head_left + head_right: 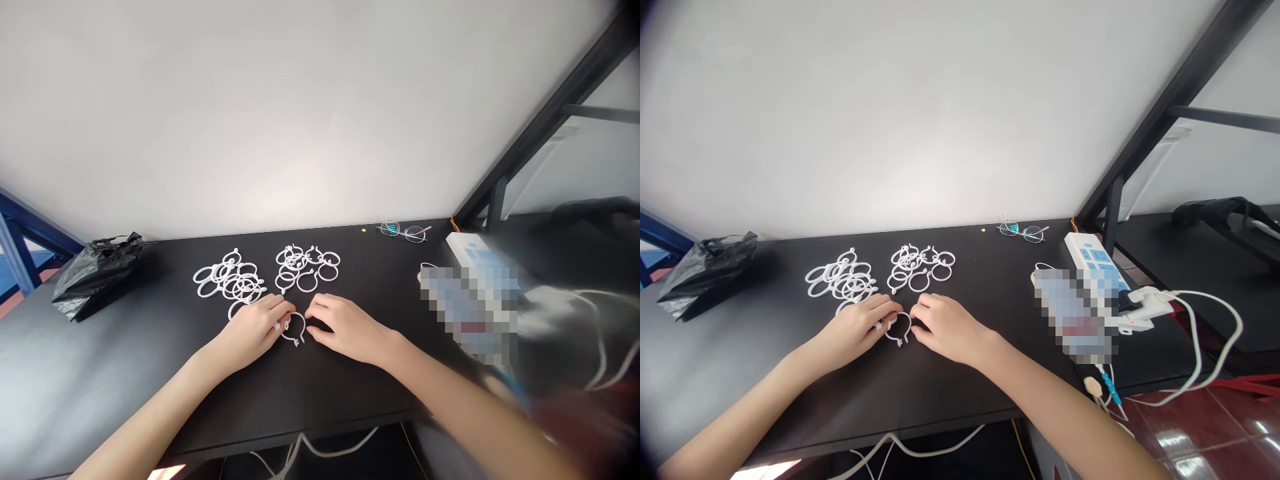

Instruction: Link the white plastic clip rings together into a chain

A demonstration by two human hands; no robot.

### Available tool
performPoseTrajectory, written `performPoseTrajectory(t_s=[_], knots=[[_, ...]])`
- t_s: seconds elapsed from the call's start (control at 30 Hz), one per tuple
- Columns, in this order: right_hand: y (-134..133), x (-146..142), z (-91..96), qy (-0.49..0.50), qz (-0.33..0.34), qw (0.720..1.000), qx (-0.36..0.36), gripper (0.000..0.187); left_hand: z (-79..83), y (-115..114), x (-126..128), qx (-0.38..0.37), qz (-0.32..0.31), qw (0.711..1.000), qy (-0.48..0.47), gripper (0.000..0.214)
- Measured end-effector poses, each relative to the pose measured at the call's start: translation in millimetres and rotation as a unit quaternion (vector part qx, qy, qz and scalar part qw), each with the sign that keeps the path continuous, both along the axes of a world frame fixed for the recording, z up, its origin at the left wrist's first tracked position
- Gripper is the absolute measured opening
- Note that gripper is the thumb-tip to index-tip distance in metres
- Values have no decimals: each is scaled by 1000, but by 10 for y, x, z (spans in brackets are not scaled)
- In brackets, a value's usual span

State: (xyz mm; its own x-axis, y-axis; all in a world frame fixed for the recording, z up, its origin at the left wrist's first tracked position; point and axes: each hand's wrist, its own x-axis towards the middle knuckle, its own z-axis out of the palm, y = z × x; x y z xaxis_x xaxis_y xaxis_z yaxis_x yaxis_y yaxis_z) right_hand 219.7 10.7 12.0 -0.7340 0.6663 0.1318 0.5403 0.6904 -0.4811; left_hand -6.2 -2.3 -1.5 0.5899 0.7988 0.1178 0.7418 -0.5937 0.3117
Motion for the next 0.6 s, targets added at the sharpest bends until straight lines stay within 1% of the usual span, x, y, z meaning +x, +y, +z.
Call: performPoseTrajectory(t_s=[0.6], knots=[[27,-14,-44,32,-5,999,1,8,-4,-29,20,22,-31,999,-12,22]])
